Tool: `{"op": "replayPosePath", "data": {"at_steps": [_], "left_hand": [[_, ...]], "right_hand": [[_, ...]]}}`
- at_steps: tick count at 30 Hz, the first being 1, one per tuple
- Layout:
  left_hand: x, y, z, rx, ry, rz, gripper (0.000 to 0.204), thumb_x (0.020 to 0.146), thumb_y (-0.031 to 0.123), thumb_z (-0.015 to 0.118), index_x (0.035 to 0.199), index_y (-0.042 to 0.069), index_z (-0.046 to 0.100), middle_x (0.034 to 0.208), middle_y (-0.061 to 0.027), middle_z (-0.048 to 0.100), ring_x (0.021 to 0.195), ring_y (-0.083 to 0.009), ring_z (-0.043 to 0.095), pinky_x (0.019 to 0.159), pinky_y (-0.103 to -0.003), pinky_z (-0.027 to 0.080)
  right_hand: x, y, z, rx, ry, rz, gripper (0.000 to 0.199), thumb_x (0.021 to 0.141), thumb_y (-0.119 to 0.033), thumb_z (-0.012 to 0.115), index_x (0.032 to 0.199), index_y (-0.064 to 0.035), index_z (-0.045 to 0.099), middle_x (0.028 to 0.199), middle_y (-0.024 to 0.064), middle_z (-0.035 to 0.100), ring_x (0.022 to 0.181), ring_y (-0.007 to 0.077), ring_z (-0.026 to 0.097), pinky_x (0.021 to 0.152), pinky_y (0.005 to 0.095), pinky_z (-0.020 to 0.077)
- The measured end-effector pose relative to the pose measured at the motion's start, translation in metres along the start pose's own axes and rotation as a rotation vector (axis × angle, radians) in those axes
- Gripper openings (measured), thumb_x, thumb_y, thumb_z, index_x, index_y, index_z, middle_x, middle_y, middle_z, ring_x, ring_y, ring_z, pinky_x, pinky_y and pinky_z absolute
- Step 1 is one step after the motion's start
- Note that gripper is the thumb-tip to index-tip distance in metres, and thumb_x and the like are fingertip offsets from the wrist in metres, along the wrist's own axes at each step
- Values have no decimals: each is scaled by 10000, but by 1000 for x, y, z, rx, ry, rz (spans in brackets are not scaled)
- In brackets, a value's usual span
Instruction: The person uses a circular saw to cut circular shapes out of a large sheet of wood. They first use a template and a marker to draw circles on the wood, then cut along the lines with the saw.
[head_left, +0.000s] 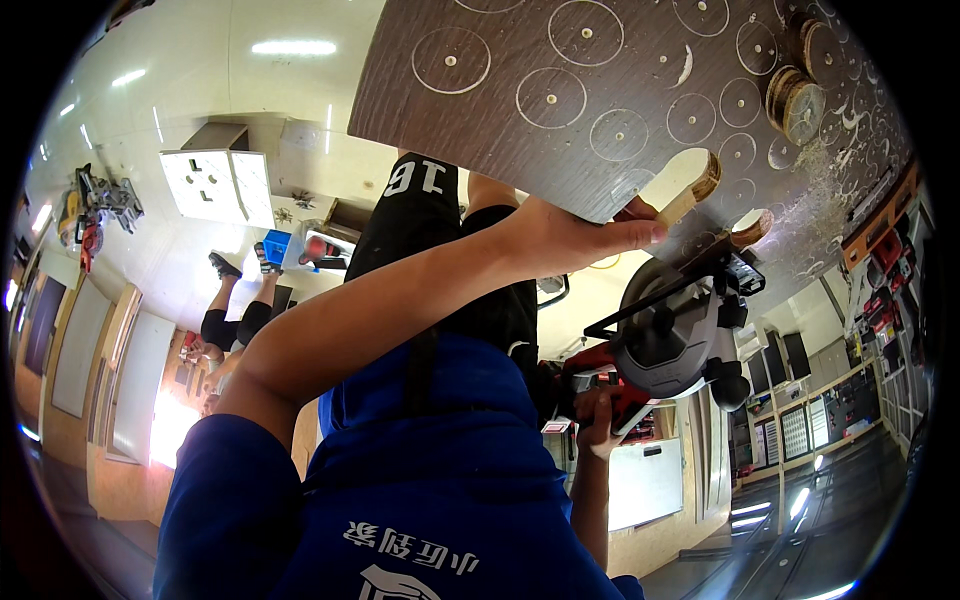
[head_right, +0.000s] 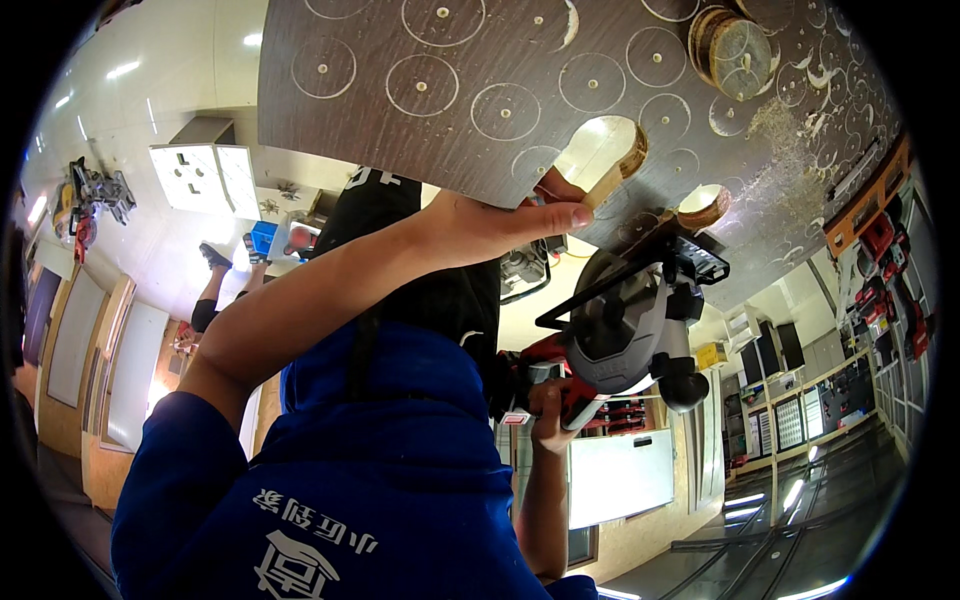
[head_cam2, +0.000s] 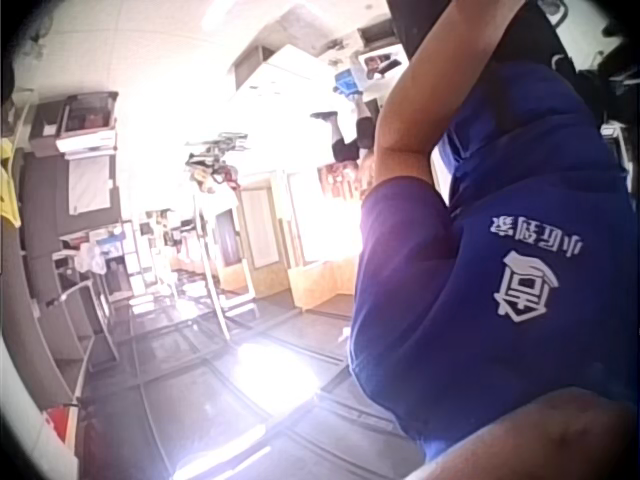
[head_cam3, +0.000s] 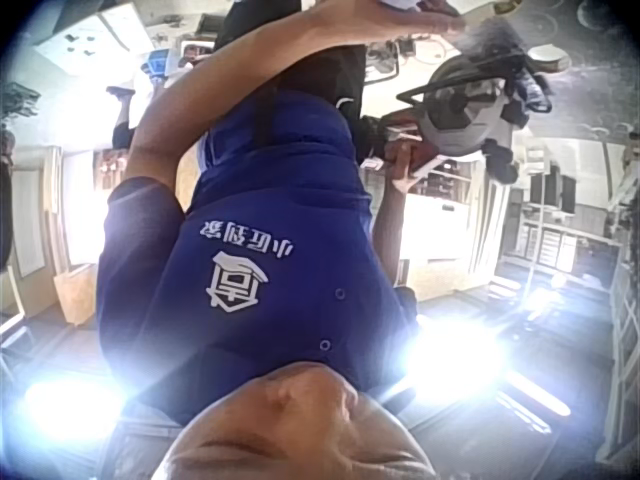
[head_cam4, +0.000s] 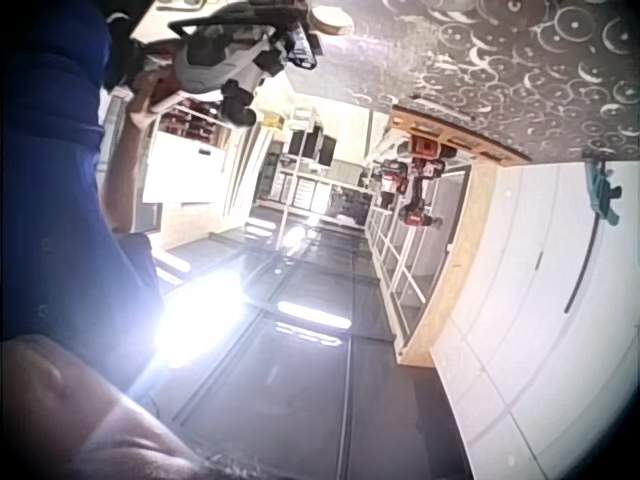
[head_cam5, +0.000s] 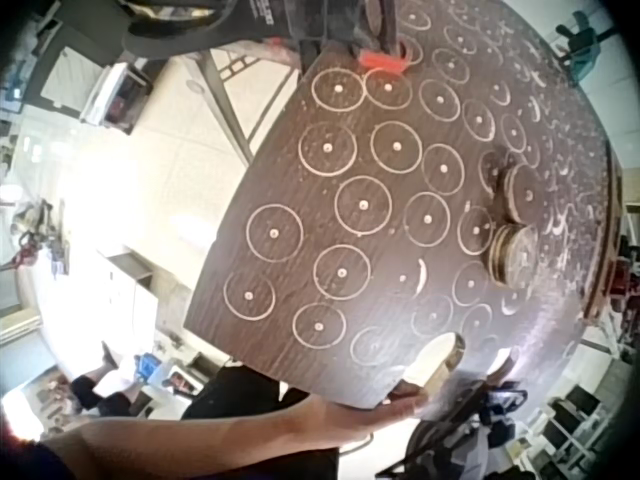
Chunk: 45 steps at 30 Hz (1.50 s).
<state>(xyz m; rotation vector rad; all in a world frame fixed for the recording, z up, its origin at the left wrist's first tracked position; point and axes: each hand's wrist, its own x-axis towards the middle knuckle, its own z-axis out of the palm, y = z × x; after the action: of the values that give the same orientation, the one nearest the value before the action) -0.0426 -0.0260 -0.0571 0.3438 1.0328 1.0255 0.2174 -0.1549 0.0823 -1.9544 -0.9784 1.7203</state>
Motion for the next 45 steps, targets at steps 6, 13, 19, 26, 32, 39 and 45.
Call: {"op": "replayPosePath", "data": {"at_steps": [6,13,19,26,32,39,45], "left_hand": [[0,-1,0,30,6,12,271,859,262,769,979,21,734,867,-85,730,796,-137,680,703,-278,563],[-1,0,-1,38,-3,0,274,858,257,770,984,16,732,872,-88,729,806,-133,681,700,-274,565],[-2,0,-1,34,7,10,272,856,259,772,978,19,734,873,-86,730,805,-133,681,700,-271,565],[-2,0,-1,34,13,-3,257,854,252,773,971,26,739,869,-84,732,800,-133,684,702,-265,568],[-2,-1,-1,52,7,-20,259,850,259,776,971,32,742,872,-86,734,781,-132,686,704,-264,569],[-3,0,-2,53,9,-8,251,853,258,774,962,34,743,865,-79,734,779,-127,689,696,-258,564],[-3,1,-3,75,9,-24,249,853,256,774,958,32,743,855,-73,732,771,-123,689,688,-254,560]], "right_hand": [[1,-1,2,20,6,4,90,937,-83,532,968,-9,490,568,28,456,474,106,411,471,266,360],[-1,2,1,17,24,15,86,939,-89,533,956,-15,493,565,25,457,473,107,415,473,265,365],[-1,1,2,26,29,14,78,938,-81,536,959,-21,493,569,24,462,476,105,420,485,263,378],[0,2,1,30,8,-5,72,945,-79,537,961,-27,490,583,21,462,478,99,407,488,263,374],[1,0,2,32,9,-5,81,950,-85,533,962,-21,484,589,23,458,484,99,401,496,270,376],[1,-2,3,44,5,4,82,949,-84,525,986,-24,483,589,18,448,485,99,393,492,269,362],[1,-2,4,34,19,19,88,943,-88,525,984,-24,480,594,19,450,500,102,403,504,269,368]]}}
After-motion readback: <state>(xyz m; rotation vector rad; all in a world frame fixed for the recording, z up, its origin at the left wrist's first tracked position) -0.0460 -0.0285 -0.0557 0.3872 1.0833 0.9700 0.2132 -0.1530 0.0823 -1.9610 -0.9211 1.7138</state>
